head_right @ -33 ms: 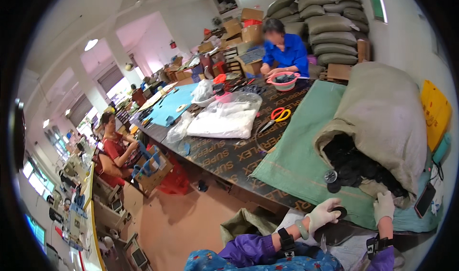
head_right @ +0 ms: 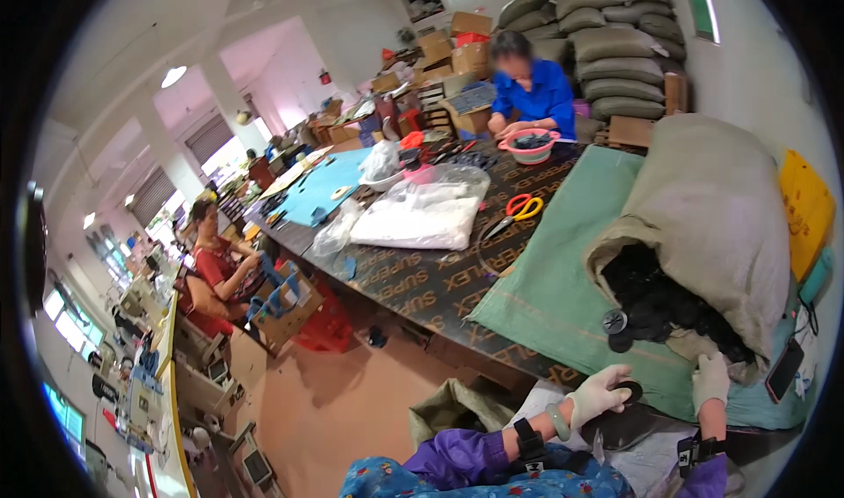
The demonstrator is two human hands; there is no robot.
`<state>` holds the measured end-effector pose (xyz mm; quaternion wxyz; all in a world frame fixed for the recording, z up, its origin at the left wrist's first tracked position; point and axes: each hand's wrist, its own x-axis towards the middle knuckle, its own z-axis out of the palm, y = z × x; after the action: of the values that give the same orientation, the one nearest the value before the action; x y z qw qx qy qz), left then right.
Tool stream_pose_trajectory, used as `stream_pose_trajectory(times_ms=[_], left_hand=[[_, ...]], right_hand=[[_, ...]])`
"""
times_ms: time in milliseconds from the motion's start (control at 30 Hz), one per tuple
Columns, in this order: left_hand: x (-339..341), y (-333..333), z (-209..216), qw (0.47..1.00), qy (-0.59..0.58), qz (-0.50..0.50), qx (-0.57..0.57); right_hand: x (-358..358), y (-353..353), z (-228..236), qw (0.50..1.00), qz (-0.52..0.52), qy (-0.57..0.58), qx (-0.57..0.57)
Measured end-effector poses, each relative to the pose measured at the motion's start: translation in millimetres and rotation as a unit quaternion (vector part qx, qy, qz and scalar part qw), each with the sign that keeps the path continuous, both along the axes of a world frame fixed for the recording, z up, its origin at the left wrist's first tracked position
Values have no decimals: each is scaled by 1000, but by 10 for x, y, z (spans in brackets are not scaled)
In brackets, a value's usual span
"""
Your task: The recorder is assembling small black circular plastic components from a large sack on a workshop table.
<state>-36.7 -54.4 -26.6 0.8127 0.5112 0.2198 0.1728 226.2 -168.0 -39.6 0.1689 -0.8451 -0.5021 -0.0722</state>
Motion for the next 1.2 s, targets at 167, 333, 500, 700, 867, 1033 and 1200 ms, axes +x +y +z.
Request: stream_pose_trajectory(times_ms=[167,333,500,700,867,1033,1200], left_hand=[[-255,-197,122,995,57,-3,83],[-560,-413,239,995,54,31,83],[-685,-484,189,998,-57,7,2],[-821,-618,306,997,-70,2,-19],[-855,-706,304,991,-93,-68,-64],[-787,-941,385,977,-109,73,167],[-819,-831,457,927,-90,91,352]], right_hand=[[232,-157,-440,965,109,-137,193],[-1371,-187,543,920,263,249,153],[-1814,-308,503,904,279,270,178],[-1964,-457,640,904,299,233,197],[-2006,-610,653,902,322,205,203],[-2053,-688,572,859,208,423,198],[-2084,-654,501,874,246,315,275]])
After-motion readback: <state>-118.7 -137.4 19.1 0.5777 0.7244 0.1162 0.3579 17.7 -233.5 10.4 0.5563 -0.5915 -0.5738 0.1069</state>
